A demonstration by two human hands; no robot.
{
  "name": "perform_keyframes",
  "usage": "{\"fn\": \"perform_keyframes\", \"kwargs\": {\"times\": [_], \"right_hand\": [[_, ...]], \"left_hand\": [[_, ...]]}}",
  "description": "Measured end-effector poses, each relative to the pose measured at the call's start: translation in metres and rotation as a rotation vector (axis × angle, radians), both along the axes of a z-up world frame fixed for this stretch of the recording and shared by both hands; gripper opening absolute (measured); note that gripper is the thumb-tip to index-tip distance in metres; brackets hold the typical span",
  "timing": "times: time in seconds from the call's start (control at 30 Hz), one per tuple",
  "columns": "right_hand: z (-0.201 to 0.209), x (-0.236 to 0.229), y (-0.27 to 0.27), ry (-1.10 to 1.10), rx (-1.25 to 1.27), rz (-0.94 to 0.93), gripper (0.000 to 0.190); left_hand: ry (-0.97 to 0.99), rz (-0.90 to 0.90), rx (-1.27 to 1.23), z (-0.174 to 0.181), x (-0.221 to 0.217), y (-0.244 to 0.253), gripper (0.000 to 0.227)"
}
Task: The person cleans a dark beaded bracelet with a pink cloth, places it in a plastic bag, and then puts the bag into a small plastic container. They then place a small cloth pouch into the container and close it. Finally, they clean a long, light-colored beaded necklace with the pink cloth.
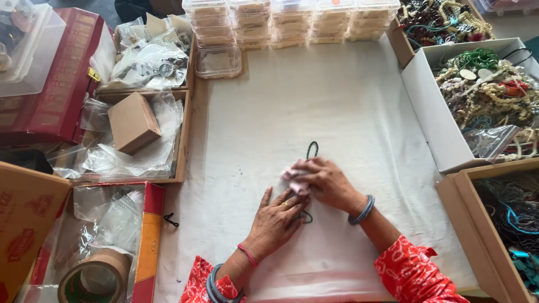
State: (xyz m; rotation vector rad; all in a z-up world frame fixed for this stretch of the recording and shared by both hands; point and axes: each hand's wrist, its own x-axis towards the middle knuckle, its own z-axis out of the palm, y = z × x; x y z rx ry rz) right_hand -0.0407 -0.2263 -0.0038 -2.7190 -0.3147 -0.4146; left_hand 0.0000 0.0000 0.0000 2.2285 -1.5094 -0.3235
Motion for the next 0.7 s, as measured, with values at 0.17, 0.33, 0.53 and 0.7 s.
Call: {"fn": "perform_keyframes", "kwargs": {"times": [0.17,0.33,0.53,0.7], "right_hand": [[0.001,-0.007,-0.038,-0.045,0.011,-0.352,0.045],[0.011,-0.011,-0.025,-0.049,0.067,-0.252,0.045],[0.018,-0.006,-0.026,-0.07,-0.001,-0.121,0.04],[0.031,-0.017,-0.037,-0.023,-0.016,-0.497,0.041]], "left_hand": [[-0.102,0.005,-0.128,-0.021,-0.002,0.001,0.048],[-0.142,0.059,-0.126,-0.025,0.0,0.0,0.059],[-0.188,0.114,-0.086,-0.028,0.005,0.005,0.057],[-0.148,0.106,-0.082,-0.021,0.003,0.003,0.056]]}}
